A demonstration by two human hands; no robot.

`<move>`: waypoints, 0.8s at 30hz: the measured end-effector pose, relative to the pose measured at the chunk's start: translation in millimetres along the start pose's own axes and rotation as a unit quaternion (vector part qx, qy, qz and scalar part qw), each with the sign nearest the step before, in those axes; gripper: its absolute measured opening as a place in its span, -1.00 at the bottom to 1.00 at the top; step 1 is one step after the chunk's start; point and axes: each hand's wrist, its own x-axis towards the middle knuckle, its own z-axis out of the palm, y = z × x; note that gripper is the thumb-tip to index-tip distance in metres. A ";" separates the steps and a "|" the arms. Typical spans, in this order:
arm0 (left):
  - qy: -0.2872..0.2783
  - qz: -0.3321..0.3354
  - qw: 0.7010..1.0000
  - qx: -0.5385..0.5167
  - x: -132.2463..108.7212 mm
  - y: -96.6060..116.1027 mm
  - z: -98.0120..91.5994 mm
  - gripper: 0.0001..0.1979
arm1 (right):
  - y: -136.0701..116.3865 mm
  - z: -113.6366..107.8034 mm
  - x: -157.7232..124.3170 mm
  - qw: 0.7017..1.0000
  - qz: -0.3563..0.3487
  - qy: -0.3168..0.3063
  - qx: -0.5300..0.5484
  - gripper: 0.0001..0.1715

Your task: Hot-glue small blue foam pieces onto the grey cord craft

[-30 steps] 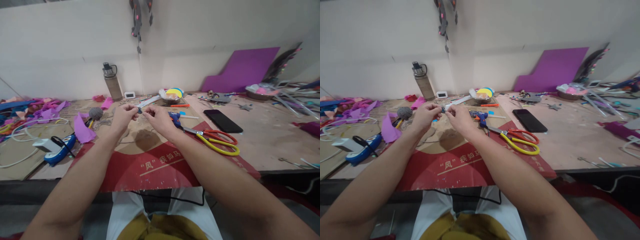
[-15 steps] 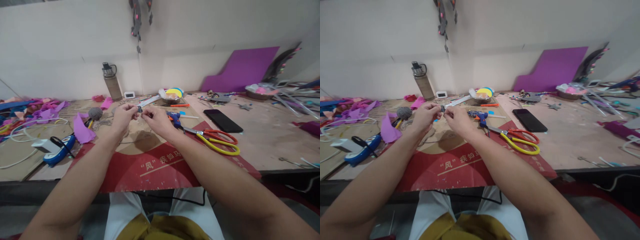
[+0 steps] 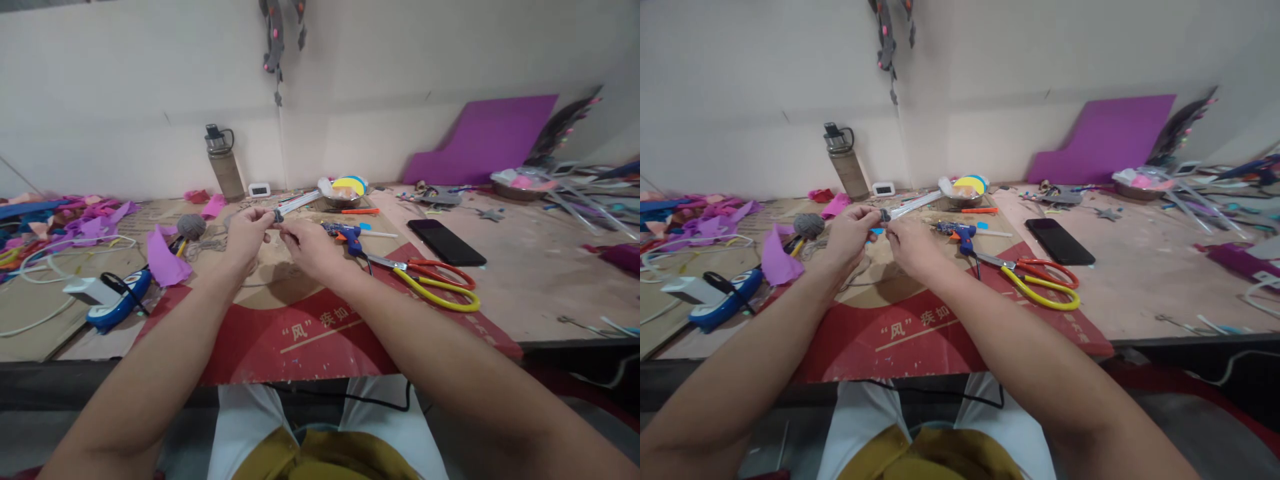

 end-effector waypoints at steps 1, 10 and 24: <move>0.003 -0.009 1.000 -0.011 0.1 -0.4 0.6 -0.95 | -0.6 1.5 -0.7 1.000 0.009 -0.012 -0.020 -0.72; -0.029 -0.037 0.996 -0.075 0.3 -4.5 2.0 -0.93 | -2.0 -7.2 -0.1 0.998 0.038 -0.043 -0.025 -0.66; -0.043 -0.074 0.993 -0.083 7.7 -5.7 -4.3 -0.89 | 24.9 -40.3 9.0 0.978 0.120 0.149 0.079 -0.85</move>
